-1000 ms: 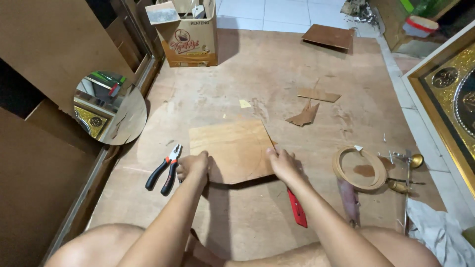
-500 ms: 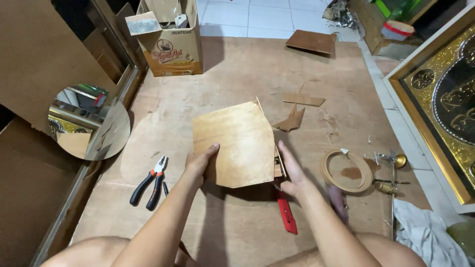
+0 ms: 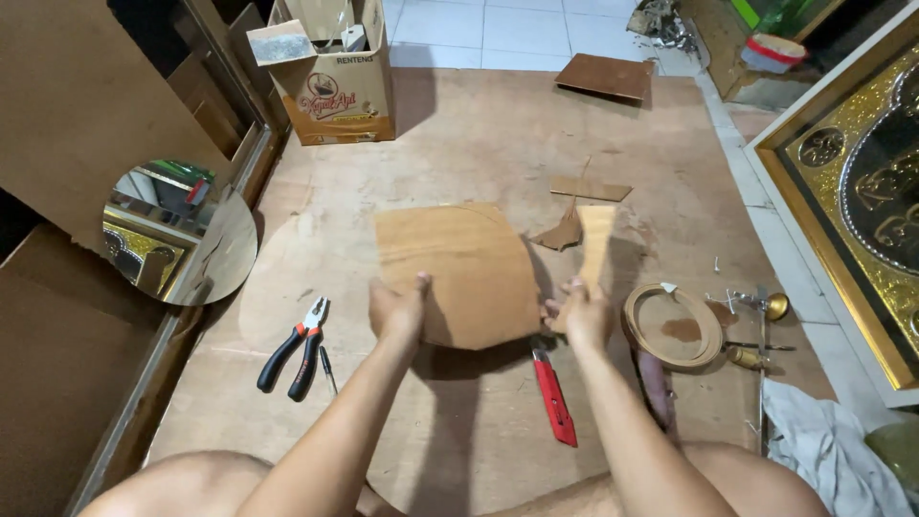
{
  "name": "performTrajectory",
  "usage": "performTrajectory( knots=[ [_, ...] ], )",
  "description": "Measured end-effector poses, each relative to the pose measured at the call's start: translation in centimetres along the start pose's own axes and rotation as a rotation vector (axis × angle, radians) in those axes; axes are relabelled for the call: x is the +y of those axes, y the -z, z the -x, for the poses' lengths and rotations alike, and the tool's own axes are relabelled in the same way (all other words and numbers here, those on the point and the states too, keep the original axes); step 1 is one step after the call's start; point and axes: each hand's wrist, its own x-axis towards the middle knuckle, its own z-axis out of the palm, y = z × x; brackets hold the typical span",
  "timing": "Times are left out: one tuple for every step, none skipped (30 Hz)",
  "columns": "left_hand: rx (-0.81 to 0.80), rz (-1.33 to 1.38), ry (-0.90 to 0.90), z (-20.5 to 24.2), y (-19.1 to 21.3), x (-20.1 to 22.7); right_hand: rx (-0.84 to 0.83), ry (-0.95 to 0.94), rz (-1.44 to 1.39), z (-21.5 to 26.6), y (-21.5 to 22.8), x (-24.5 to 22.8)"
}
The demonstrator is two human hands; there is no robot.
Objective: Tracing a circular template onto a plywood sheet and cutting it out using a utility knife.
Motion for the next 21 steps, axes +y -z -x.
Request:
performTrajectory(
  knots=[
    [-0.001, 0.001, 0.000, -1.3, 0.6, -0.6, 0.000, 0.001, 0.001, -0.7, 1.1, -0.7],
    [0.064, 0.084, 0.033, -2.6, 1.3, -1.3, 0.017, 0.002, -0.022, -1.4, 2.1, -1.1],
    [0.129, 0.166, 0.067, -4.0, 2.0, -1.9, 0.035, 0.002, -0.046, -2.1, 3.2, -1.6],
    [0.126, 0.167, 0.066, -3.9, 2.1, -2.3, 0.037, 0.004, -0.045, -2.1, 2.9, -2.5],
    [0.112, 0.204, 0.105, -3.9, 2.1, -2.6, -0.046, -0.038, 0.057, -2.1, 2.5, -3.3],
    [0.101, 0.243, 0.140, -3.9, 2.3, -2.9, -0.133, -0.078, 0.158, -2.2, 2.0, -4.0],
    [0.103, 0.246, 0.137, -3.9, 2.0, -2.3, -0.136, -0.075, 0.156, -1.5, 0.1, -7.0],
    [0.080, 0.290, 0.161, -3.6, 1.9, -2.3, -0.196, -0.115, -0.069, -0.4, -1.4, -9.4],
    [0.056, 0.333, 0.186, -3.3, 1.8, -2.2, -0.252, -0.154, -0.296, 0.6, -2.9, -11.8],
    [0.052, 0.331, 0.192, -3.1, 2.0, -2.6, -0.246, -0.157, -0.293, -2.7, -2.1, -11.0],
    [0.029, 0.257, 0.202, -2.9, 2.3, -2.8, -0.122, -0.032, 0.203, -6.0, -1.4, -10.3],
    [0.006, 0.193, 0.201, -3.2, 2.6, -2.3, 0.005, 0.106, 0.693, -9.6, -1.4, -10.3],
    [0.003, 0.198, 0.196, -4.9, 2.9, -2.8, 0.008, 0.114, 0.692, -6.5, -0.8, -10.1],
    [-0.003, 0.017, 0.137, -6.3, 3.1, -3.7, -0.112, 0.164, 1.050, -3.1, 0.1, -9.7],
    [-0.009, -0.164, 0.077, -7.8, 3.3, -4.7, -0.238, 0.209, 1.406, 0.2, 1.0, -9.2],
    [-0.007, -0.165, 0.083, -8.6, 3.6, -4.9, -0.243, 0.206, 1.409, 4.5, 1.1, -8.3],
    [-0.030, -0.270, 0.018, -9.5, 3.7, -5.1, -0.381, 0.107, 1.588, 8.8, 1.4, -7.4],
    [-0.059, -0.371, -0.052, -10.3, 3.3, -5.1, -0.514, 0.002, 1.763, 12.9, 1.9, -6.9],
    [-0.064, -0.368, -0.049, -9.7, 3.4, -4.2, -0.511, -0.001, 1.768, 12.0, 2.5, -5.4],
    [-0.043, -0.396, -0.208, -8.9, 3.7, -3.6, -0.523, 0.033, 1.772, 11.4, 3.4, -3.7],
    [-0.023, -0.421, -0.367, -8.0, 3.9, -3.0, -0.534, 0.067, 1.775, 10.9, 4.2, -2.0]
  ],
)
